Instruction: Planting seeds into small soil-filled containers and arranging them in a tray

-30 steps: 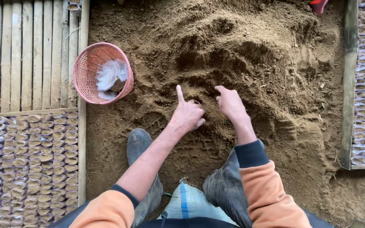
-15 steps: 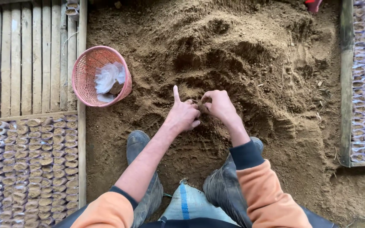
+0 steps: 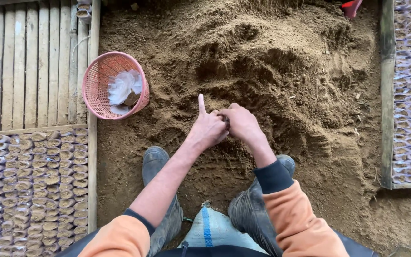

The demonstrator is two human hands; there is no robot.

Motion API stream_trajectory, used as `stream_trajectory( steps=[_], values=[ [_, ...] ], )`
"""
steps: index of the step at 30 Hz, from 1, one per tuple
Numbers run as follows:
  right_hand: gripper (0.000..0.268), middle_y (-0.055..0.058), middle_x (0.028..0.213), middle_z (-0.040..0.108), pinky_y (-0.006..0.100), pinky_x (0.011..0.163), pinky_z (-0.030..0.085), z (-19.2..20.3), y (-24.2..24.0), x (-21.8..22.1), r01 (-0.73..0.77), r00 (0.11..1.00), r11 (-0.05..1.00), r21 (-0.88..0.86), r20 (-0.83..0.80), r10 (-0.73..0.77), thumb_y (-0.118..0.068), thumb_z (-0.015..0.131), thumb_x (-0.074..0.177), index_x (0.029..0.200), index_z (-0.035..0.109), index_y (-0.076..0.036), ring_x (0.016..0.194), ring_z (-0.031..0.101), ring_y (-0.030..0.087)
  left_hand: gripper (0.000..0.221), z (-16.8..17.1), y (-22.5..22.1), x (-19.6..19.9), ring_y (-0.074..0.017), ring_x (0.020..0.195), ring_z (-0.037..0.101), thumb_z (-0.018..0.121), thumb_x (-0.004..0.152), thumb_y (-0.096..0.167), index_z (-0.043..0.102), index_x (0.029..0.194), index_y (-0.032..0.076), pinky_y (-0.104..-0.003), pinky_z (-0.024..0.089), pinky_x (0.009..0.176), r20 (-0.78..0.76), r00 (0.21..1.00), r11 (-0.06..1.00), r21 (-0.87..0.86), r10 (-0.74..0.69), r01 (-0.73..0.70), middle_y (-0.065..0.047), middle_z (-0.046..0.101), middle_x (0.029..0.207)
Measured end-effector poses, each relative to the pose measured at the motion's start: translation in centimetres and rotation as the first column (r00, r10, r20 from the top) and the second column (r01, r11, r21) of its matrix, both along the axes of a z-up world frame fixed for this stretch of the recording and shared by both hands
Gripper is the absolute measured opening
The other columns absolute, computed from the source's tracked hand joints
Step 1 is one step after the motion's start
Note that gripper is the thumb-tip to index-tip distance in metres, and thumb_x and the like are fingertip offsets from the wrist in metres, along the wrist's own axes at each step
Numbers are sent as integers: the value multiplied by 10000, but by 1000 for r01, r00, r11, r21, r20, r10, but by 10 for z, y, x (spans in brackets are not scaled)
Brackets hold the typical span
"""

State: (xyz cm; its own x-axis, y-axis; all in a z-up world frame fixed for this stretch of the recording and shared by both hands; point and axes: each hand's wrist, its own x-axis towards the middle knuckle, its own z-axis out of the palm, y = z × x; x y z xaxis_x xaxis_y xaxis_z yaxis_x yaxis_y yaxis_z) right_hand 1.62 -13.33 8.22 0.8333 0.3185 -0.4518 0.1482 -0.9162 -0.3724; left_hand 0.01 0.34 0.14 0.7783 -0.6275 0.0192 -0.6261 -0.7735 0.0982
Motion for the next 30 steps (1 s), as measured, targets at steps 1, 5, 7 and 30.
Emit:
stream_trajectory(
  steps=[1,5,7,30],
  values=[
    [191,168,1093,656,580,883,580,11,1,2,5,1000,999,41,-25,-4,-94,592,940,1030,746,-163,1056,680,431,279,3,1,2,-199,1011,691,674,844,388,775,1012,188,-863,-42,1118,-6,1000,1000,-5,9,-9,-27,774,949],
    [103,88,970,674,523,813,611,-81,-15,8,5,997,1000,3,80,-5,-138,648,895,920,729,-196,954,722,364,256,16,1,8,-192,987,705,648,852,378,792,976,206,-846,2,1137,-67,997,999,-29,33,-35,-6,783,920],
    [79,73,962,717,560,743,607,-93,-15,12,43,989,998,51,137,-50,-164,636,885,878,705,-202,883,739,380,216,25,9,18,-199,890,730,606,899,357,773,989,253,-815,142,1148,-226,970,985,-122,95,-125,16,774,889],
    [334,87,1234,651,433,856,581,16,-19,-14,-27,937,966,256,344,-65,-132,653,923,1255,659,-176,1140,633,296,563,32,-52,12,-96,307,422,383,1064,560,594,757,137,-172,272,293,-845,471,-637,-219,-255,-739,-33,490,456]
  ],
)
